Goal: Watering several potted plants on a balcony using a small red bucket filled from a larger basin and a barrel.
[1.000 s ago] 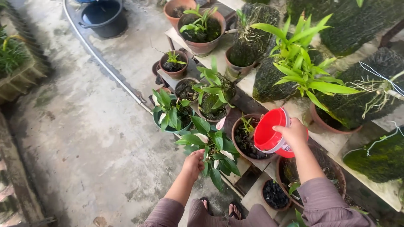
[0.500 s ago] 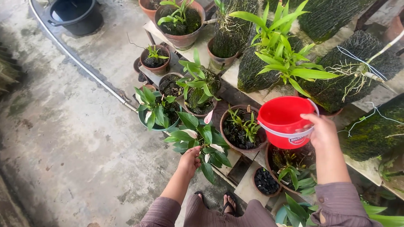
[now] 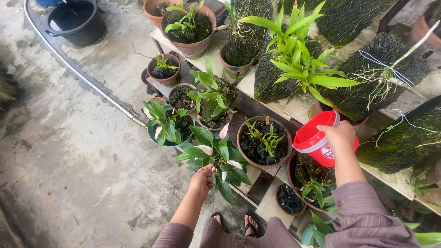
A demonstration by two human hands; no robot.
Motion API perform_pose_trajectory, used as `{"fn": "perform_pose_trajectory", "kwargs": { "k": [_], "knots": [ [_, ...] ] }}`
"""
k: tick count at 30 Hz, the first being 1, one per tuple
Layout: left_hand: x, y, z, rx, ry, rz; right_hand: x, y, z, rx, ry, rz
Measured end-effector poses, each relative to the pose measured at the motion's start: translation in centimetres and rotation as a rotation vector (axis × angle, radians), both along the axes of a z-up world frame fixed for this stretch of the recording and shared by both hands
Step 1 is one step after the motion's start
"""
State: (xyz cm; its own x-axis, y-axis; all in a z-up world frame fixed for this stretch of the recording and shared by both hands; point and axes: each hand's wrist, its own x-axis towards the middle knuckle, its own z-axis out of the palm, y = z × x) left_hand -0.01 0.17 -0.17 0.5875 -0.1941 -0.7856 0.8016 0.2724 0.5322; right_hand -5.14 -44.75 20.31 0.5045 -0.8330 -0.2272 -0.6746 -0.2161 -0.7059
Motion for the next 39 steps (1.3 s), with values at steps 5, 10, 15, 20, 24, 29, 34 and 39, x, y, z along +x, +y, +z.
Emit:
{"fn": "perform_pose_trajectory", "kwargs": {
  "k": [5, 10, 15, 20, 24, 29, 34, 39],
  "knots": [
    [-0.1, 0.3, 0.8, 0.037, 0.008, -0.003, 1.4, 0.6, -0.6, -0.014, 0.013, -0.007],
    [-0.1, 0.7, 0.9, 0.046, 0.027, 0.028, 3.0, 0.5, -2.3, -0.074, -0.017, 0.031],
    [-0.2, 1.1, 0.9, 0.042, -0.003, 0.026, 4.2, 2.1, -1.5, 0.201, -0.304, -0.021],
    [-0.4, 1.8, 1.1, 0.034, 0.002, 0.068, 5.4, 3.4, -1.5, 0.442, -0.467, 0.011],
    [-0.6, 2.4, 0.6, 0.039, 0.006, 0.082, 5.9, 5.0, -2.0, 0.266, -0.315, 0.071],
    [-1.1, 3.6, 0.3, 0.017, 0.026, 0.125, 6.0, 6.7, -3.1, 0.011, -0.089, 0.187],
    [-1.5, 4.3, -0.6, 0.037, 0.035, 0.131, 5.3, 5.6, -5.3, -0.205, -0.026, 0.246],
    [-2.3, 4.7, -0.7, 0.049, 0.036, 0.144, 3.5, 4.8, -5.6, 0.304, -0.507, 0.001]
  ]
}}
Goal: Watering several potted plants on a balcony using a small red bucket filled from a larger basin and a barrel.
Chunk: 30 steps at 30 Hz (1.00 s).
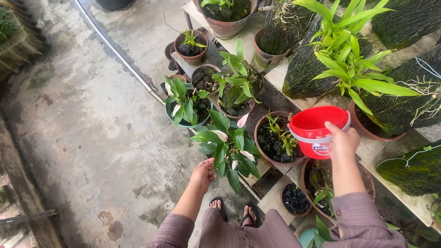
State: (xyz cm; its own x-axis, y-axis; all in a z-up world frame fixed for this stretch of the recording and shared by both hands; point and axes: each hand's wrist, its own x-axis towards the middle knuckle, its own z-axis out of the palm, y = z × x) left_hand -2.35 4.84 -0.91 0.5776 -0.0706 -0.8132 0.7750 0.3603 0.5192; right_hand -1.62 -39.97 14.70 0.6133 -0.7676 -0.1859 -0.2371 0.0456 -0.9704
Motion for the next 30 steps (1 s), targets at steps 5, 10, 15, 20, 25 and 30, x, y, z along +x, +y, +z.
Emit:
{"fn": "perform_pose_trajectory", "kwargs": {
  "k": [5, 10, 15, 20, 25, 30],
  "knots": [
    [-0.7, 0.0, -0.1, 0.013, 0.008, 0.012, -1.9, 0.7, 2.1, 0.349, -0.115, -0.006],
    [-1.6, 0.0, -1.0, 0.017, 0.006, 0.038, -1.7, 3.6, 3.9, 0.365, -0.113, 0.093],
    [-2.9, 0.8, -1.0, 0.045, 0.037, 0.037, 0.5, 8.8, 5.3, 0.205, -0.061, 0.342],
    [-4.0, 2.3, -3.1, 0.028, 0.029, 0.069, 3.3, 13.2, 2.8, 0.183, -0.053, 0.43],
    [-3.9, 3.6, -3.4, 0.017, 0.027, 0.088, 5.3, 17.4, 1.2, -0.041, 0.091, 0.474],
    [-3.2, 4.0, -3.4, 0.011, 0.028, 0.106, 7.1, 18.9, -2.1, -0.469, 0.265, 0.545]
  ]
}}
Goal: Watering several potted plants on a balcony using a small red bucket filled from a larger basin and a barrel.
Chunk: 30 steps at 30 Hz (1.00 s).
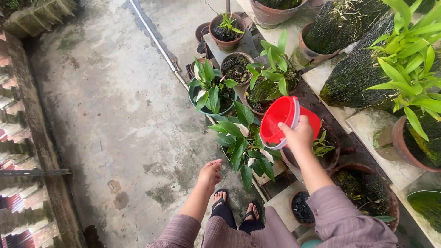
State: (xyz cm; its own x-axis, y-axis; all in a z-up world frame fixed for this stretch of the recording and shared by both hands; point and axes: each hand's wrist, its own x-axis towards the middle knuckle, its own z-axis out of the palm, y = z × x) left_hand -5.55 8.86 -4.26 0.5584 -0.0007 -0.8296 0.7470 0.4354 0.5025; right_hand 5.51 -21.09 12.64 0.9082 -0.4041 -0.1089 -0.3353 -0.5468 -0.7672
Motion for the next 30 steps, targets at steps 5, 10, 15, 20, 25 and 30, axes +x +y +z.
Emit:
{"fn": "perform_pose_trajectory", "kwargs": {
  "k": [5, 10, 15, 20, 25, 30],
  "knots": [
    [2.1, -0.7, 0.2, -0.002, -0.035, -0.009, 0.5, 0.9, -0.8, -0.167, 0.058, 0.062],
    [3.8, -1.7, 1.9, 0.012, -0.057, -0.032, 0.7, 1.0, -1.6, -0.243, 0.016, 0.098],
    [4.7, -2.4, 1.7, 0.004, -0.083, -0.03, 0.9, 1.1, -1.8, -0.224, 0.015, 0.099],
    [5.0, -2.8, 1.9, 0.004, -0.094, -0.026, 1.2, 1.3, -1.4, -0.224, 0.025, 0.116],
    [5.0, -2.8, 2.3, 0.024, -0.086, -0.039, 1.6, 1.5, -0.6, -0.247, 0.013, 0.14],
    [5.1, -2.4, 1.9, 0.03, -0.085, -0.033, 1.7, 1.9, -0.2, -0.233, 0.038, 0.145]
  ]
}}
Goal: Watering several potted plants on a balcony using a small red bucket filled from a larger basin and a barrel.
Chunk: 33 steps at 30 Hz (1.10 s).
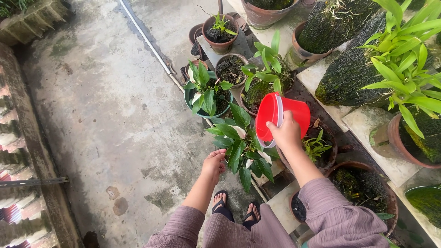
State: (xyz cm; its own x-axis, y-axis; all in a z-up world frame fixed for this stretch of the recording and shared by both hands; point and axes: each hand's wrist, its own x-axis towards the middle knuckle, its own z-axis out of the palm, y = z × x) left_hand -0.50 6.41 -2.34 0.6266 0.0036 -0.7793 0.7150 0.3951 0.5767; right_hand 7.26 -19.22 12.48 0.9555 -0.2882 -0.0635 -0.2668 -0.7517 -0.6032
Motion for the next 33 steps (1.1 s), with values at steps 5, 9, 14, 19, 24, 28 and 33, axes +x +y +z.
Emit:
{"fn": "perform_pose_trajectory", "kwargs": {
  "k": [5, 9, 14, 19, 24, 28, 33],
  "knots": [
    [0.2, 0.3, -0.8, -0.024, -0.014, 0.026, -0.3, 0.9, 0.3, 0.037, -0.016, 0.046],
    [0.2, 0.5, -0.5, -0.012, -0.01, 0.021, -0.4, 1.4, 0.3, 0.01, -0.028, 0.11],
    [0.1, 0.8, -0.5, -0.013, -0.003, 0.018, -0.7, 1.5, 0.8, 0.069, -0.023, 0.103],
    [0.1, 1.4, -0.1, -0.011, 0.013, 0.032, -0.9, 1.2, 2.4, 0.319, 0.07, -0.011],
    [0.2, 2.6, -0.8, -0.009, -0.021, 0.075, -1.6, 1.8, 3.5, 0.548, 0.081, -0.004],
    [0.1, 3.5, -0.6, 0.016, 0.006, 0.082, -2.6, 4.3, 3.6, 0.487, 0.106, 0.085],
    [-0.6, 4.8, -0.5, 0.015, 0.012, 0.103, -3.7, 7.3, 2.2, 0.366, 0.156, 0.169]
  ]
}}
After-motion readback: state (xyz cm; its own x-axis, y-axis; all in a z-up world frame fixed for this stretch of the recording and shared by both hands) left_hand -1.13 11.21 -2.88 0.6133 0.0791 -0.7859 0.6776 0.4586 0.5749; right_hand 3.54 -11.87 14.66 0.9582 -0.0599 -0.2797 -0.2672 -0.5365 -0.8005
